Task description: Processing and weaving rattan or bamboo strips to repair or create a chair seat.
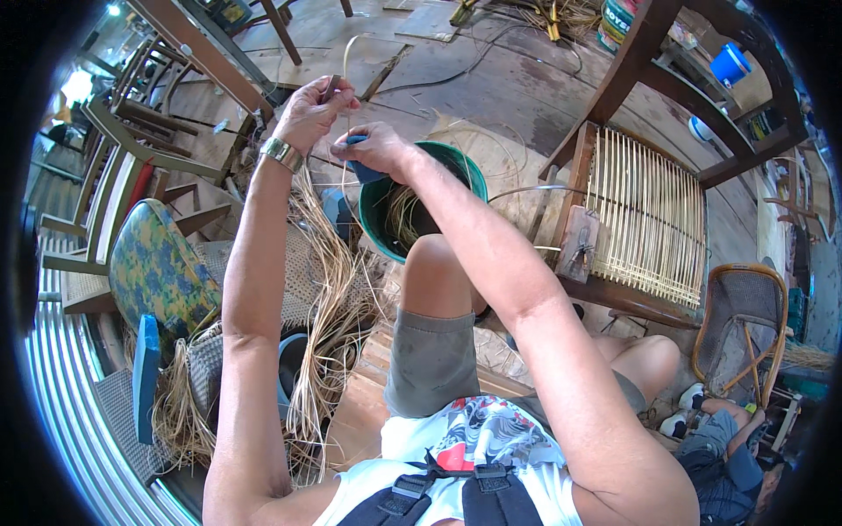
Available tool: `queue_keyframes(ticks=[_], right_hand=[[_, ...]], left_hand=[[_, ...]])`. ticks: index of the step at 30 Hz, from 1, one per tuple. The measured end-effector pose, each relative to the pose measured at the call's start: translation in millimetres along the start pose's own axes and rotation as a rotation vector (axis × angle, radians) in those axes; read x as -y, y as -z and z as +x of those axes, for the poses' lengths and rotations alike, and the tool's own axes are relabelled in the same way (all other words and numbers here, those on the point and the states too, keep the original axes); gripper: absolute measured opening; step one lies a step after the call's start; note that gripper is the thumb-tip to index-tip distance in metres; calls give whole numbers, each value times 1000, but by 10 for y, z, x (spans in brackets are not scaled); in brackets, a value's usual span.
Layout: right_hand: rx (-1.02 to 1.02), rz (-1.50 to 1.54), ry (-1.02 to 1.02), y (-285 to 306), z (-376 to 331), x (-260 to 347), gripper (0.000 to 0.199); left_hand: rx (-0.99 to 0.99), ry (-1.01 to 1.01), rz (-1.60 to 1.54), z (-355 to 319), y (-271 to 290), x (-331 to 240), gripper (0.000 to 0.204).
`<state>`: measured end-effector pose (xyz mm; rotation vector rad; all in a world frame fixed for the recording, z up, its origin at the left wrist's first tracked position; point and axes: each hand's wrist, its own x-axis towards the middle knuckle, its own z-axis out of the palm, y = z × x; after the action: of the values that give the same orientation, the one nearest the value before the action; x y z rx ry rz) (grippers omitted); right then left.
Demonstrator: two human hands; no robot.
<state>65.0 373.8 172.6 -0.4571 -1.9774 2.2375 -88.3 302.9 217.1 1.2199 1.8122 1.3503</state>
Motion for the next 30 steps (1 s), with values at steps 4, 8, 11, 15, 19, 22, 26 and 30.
queue_keyframes(ticks=[4,8,11,15,19,22,26,30], right_hand=[[-170,12,22,-25,96,-152,27],[-341,51,8,-82,169,-242,28],[-263,291,-11,-11,168,-353,21],[-434,479,-21,901,81,-12,24],[-627,611,-10,2068,-153,107,23],[-567,659,15,2001,-143,-1,29],[-540,501,-74,1146,15,-341,31],[-528,492,-63,367,88,-457,27]], left_hand=[[-488,180,332,-312,-39,171,40],[-217,481,36,-1010,-460,243,48],[-280,493,-200,-1303,-617,478,45],[-212,610,539,-2118,-4,1046,40],[-302,1047,1004,-2729,1299,2056,43],[-395,967,1200,-2575,1667,2076,54],[-497,312,864,-1338,627,947,66],[-143,393,282,-760,-293,226,52]])
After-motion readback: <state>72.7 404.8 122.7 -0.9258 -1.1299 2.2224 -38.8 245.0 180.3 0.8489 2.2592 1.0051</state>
